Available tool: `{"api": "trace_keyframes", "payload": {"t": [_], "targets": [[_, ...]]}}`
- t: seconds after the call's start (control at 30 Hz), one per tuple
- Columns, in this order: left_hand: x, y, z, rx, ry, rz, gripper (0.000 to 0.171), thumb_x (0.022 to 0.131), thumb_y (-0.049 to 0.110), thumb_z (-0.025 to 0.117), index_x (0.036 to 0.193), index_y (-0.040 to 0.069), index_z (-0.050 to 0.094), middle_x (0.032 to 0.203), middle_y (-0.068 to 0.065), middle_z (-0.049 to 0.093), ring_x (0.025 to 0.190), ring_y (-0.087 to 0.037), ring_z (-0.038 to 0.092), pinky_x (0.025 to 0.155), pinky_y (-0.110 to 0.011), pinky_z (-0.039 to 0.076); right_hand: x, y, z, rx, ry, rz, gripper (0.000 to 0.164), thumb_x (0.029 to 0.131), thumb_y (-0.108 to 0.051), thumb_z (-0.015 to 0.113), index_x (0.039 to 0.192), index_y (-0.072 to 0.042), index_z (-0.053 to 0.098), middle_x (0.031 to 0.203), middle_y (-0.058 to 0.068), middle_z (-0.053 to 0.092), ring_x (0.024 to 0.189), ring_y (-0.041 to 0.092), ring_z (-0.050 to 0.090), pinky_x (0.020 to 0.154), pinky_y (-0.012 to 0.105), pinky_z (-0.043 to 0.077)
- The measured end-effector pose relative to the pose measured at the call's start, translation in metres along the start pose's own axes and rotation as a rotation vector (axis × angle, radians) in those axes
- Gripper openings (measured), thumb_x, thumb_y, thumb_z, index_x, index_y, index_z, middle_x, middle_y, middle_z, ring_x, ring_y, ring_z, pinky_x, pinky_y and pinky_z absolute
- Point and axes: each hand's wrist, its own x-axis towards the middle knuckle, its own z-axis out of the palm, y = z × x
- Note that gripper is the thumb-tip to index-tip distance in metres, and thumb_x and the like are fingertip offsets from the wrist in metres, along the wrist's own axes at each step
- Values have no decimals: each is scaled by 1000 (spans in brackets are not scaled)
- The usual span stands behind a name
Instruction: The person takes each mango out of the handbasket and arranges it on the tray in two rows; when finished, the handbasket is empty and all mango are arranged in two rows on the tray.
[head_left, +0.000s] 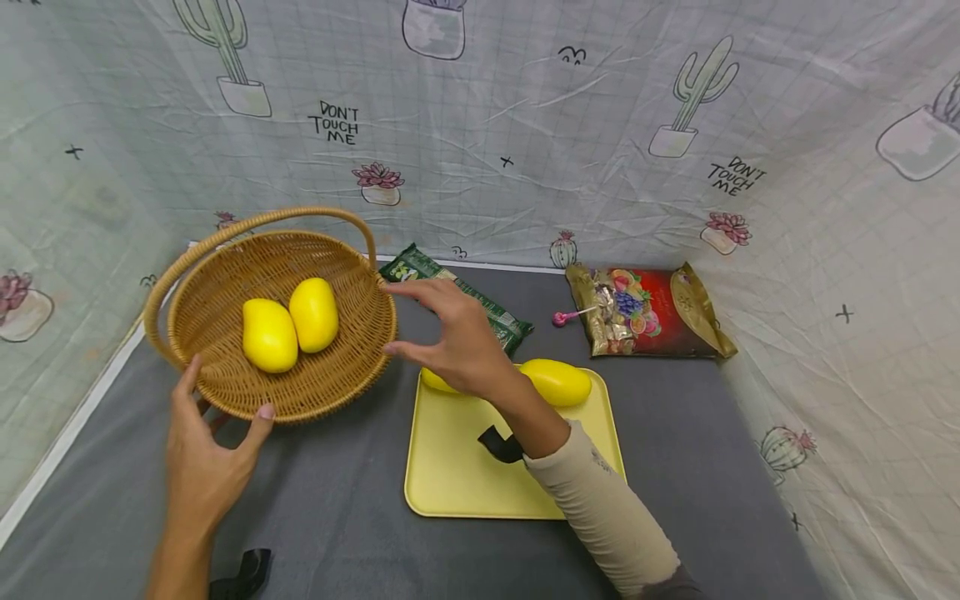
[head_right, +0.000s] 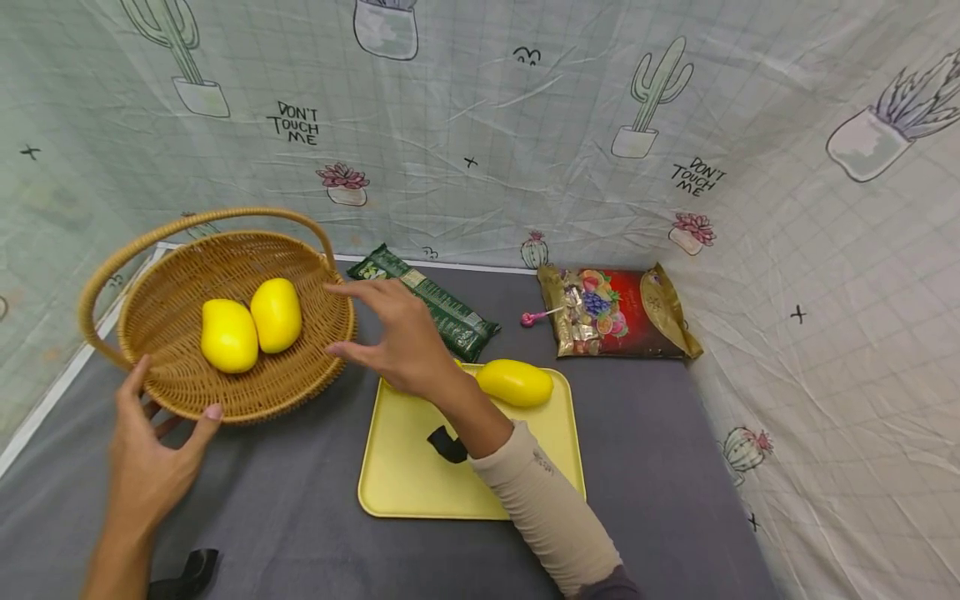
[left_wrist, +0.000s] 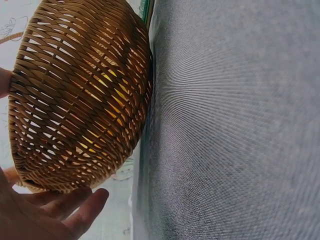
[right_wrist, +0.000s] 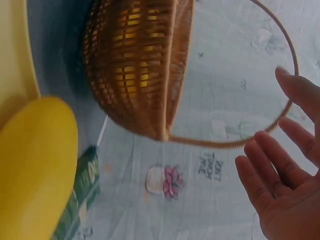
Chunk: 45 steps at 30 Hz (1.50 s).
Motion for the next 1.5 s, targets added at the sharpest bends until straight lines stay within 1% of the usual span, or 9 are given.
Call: {"api": "trace_keyframes", "payload": {"t": [0.13, 0.23, 0.37, 0.47, 0.6, 0.73, 1.03, 1.17, 1.5], "targets": [[-1, 0, -1, -10, 1, 3, 103, 92, 22, 81, 170, 38, 15, 176, 6, 21, 153, -42, 40, 119, -32, 39, 13, -6, 21, -5, -19, 7, 72, 86, -33, 91, 150, -20, 62, 146, 1, 65, 125, 17, 60, 99, 31, 54], [-1, -1, -1, -19, 4, 11, 103, 92, 20, 81, 170, 37, 16, 176, 5, 22, 153, -42, 40, 113, -23, 38, 22, -11, 36, 10, -40, 13, 75, 85, -33, 92, 152, -19, 60, 148, 1, 64, 127, 17, 60, 100, 31, 53], [-2, 0, -1, -10, 7, 18, 103, 92, 20, 81, 170, 37, 16, 176, 3, 22, 152, -43, 41, 113, -23, 39, 35, -17, 56, 12, -85, 29, 80, 86, -36, 91, 155, -19, 55, 152, 0, 61, 137, 18, 58, 118, 31, 44], [-2, 0, -1, 5, 7, 22, 103, 92, 21, 81, 170, 38, 15, 176, 1, 23, 152, -44, 41, 113, -23, 39, 43, -20, 69, 2, -115, 41, 83, 86, -37, 91, 157, -18, 53, 154, 1, 60, 137, 19, 59, 119, 31, 44], [-1, 1, 1, 16, 7, 28, 103, 92, 23, 81, 170, 37, 16, 176, 0, 24, 151, -45, 43, 113, -23, 39, 53, -22, 84, 29, -152, 69, 83, 87, -37, 90, 158, -20, 52, 155, 1, 59, 133, 19, 60, 104, 21, 49], [-1, 1, 1, 15, 6, 24, 103, 92, 22, 81, 170, 37, 16, 176, 0, 24, 151, -45, 42, 115, -31, 41, 64, -23, 98, 45, -190, 85, 83, 88, -37, 89, 159, -20, 50, 156, 1, 58, 130, 17, 63, 102, 14, 48], [-2, 2, 0, 6, 8, 39, 104, 90, 21, 83, 169, 38, 17, 175, -1, 25, 150, -45, 43, 102, -13, 38, 86, -25, 130, -79, -310, 150, 86, 89, -44, 86, 162, -27, 44, 153, -5, 60, 133, 9, 58, 105, 23, 46], [-2, 2, 0, 5, 12, 46, 105, 90, 20, 83, 169, 37, 17, 175, -1, 26, 150, -45, 44, 101, -11, 37, 95, -27, 142, -145, -360, 182, 88, 90, -48, 85, 164, -29, 42, 154, -8, 59, 132, 8, 56, 103, 21, 45], [-3, 3, 1, 35, 10, 44, 106, 90, 23, 84, 170, 37, 16, 175, -2, 25, 150, -46, 43, 100, -12, 36, 108, -23, 163, -240, -439, 237, 95, 87, -53, 85, 166, -28, 36, 158, -13, 53, 139, 6, 52, 124, 20, 27]]}}
